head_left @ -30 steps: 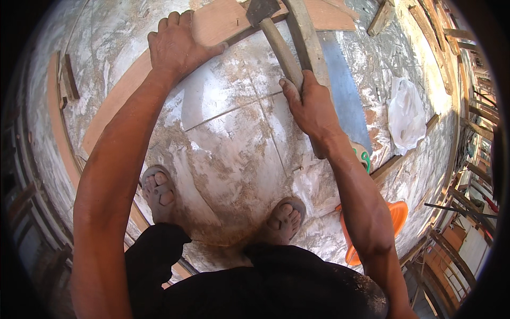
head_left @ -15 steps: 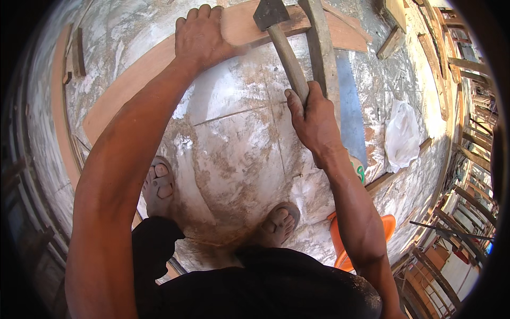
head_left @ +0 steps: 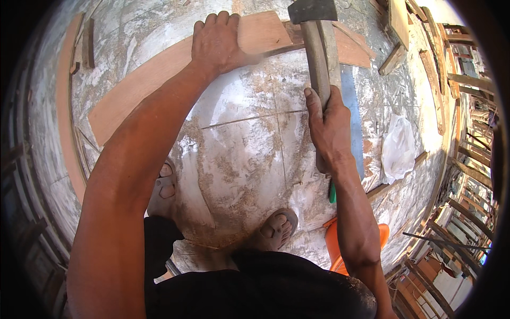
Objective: The person saws a piece of wood by hand, picks up a wooden block and a long piece of wood, and kemudian secures the wood using a hammer and nails taken from a bucket.
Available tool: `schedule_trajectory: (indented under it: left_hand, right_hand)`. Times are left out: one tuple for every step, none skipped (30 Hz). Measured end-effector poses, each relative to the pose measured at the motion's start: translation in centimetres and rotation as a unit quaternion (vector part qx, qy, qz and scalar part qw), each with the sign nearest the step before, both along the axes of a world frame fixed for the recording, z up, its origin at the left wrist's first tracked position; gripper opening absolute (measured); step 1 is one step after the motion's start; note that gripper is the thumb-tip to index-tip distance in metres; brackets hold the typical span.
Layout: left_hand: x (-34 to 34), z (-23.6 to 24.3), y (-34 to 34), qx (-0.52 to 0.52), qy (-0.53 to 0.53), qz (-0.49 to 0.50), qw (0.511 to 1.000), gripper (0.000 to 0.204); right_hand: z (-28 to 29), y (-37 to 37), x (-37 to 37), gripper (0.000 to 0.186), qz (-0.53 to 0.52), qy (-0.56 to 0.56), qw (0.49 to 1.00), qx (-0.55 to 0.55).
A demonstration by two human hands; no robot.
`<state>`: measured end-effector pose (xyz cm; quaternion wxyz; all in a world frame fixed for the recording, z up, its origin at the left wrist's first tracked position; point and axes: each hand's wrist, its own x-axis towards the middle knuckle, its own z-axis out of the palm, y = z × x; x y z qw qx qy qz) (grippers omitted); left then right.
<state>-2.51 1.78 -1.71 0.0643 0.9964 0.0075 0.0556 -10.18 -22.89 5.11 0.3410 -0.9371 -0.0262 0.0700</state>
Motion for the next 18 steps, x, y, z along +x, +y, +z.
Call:
schedule_trajectory:
  left_hand:
    - [-0.4, -0.2, 0.3, -0.002, 0.002, 0.002, 1.0, 0.101]
    - [-0.7, -0.5, 0.7, 0.001, 0.003, 0.004, 1.0, 0.101]
    - [-0.7, -0.4, 0.7, 0.002, 0.001, 0.003, 1.0, 0.101]
    - [-0.7, -0.3, 0.7, 0.003, -0.002, 0.002, 1.0, 0.101]
    - [-0.7, -0.4, 0.9, 0.003, -0.006, 0.005, 1.0, 0.101]
    - [-0.4, -0.4, 0.4, -0.001, -0.011, 0.002, 1.0, 0.101]
    - [-0.3, -0.5, -0.3, -0.009, -0.017, -0.004, 1.0, 0.101]
    - [-0.1, 0.1, -0.7, -0.011, -0.009, -0.006, 1.0, 0.101]
    - [-0.1, 0.2, -0.5, -0.011, -0.002, -0.003, 1.0, 0.101]
    - [0.0, 0.3, -0.3, -0.011, 0.005, -0.001, 1.0, 0.101]
    - [0.5, 0.5, -0.3, -0.012, -0.006, 0.001, 1.0, 0.101]
    - [0.0, 0.4, 0.1, -0.009, -0.006, 0.004, 1.0, 0.102]
    - [-0.3, 0.1, 0.3, -0.01, -0.005, 0.009, 1.0, 0.102]
    - [-0.6, -0.3, 0.6, -0.01, -0.004, 0.007, 1.0, 0.102]
    - [-0.8, -0.5, 0.9, -0.009, -0.006, 0.009, 1.0, 0.101]
    - [-0.6, -0.5, 0.7, -0.012, -0.011, 0.006, 1.0, 0.101]
    - [-0.6, -0.5, 0.5, -0.014, -0.002, 0.008, 1.0, 0.101]
    - [-0.4, -0.3, 0.2, -0.017, 0.004, 0.008, 1.0, 0.101]
  right_hand:
    - [1.3, 0.6, -0.3, 0.032, -0.018, 0.006, 0.999, 0.027]
    - [1.6, 0.8, -1.0, 0.032, -0.025, -0.016, 0.997, 0.071]
    - [2.2, 0.7, -1.6, 0.033, -0.034, -0.042, 0.992, 0.113]
    - [2.6, 0.5, -2.2, 0.033, -0.042, -0.068, 0.985, 0.155]
    - [2.2, 0.3, -2.7, 0.032, -0.027, -0.089, 0.981, 0.169]
    - [0.7, 0.0, -2.9, 0.032, -0.006, -0.081, 0.988, 0.13]
    - [-1.5, -0.3, -3.1, 0.031, 0.013, -0.072, 0.994, 0.087]
    - [-2.6, -0.6, -2.5, 0.03, 0.032, -0.067, 0.996, 0.049]
    - [-2.7, 0.1, -1.1, 0.031, 0.044, 0.058, 0.995, -0.063]
    - [-2.0, 0.2, -0.6, 0.032, 0.038, 0.047, 0.997, -0.037]
    - [-0.9, 0.0, 0.1, 0.033, 0.033, 0.036, 0.999, -0.012]
    - [0.5, 0.8, 0.1, 0.034, 0.028, 0.036, 0.999, 0.018]
    - [2.0, 1.8, -0.3, 0.033, 0.024, 0.004, 0.999, 0.047]
    - [1.9, 1.8, -1.5, 0.032, 0.011, -0.03, 0.995, 0.099]
    - [1.9, 1.7, -2.4, 0.031, 0.002, -0.065, 0.986, 0.153]
    - [1.9, 1.4, -2.8, 0.031, -0.011, -0.104, 0.974, 0.201]
    - [0.6, 1.0, -3.0, 0.031, -0.018, -0.097, 0.975, 0.201]
    - [-1.0, 0.4, -3.5, 0.031, -0.027, -0.093, 0.975, 0.2]
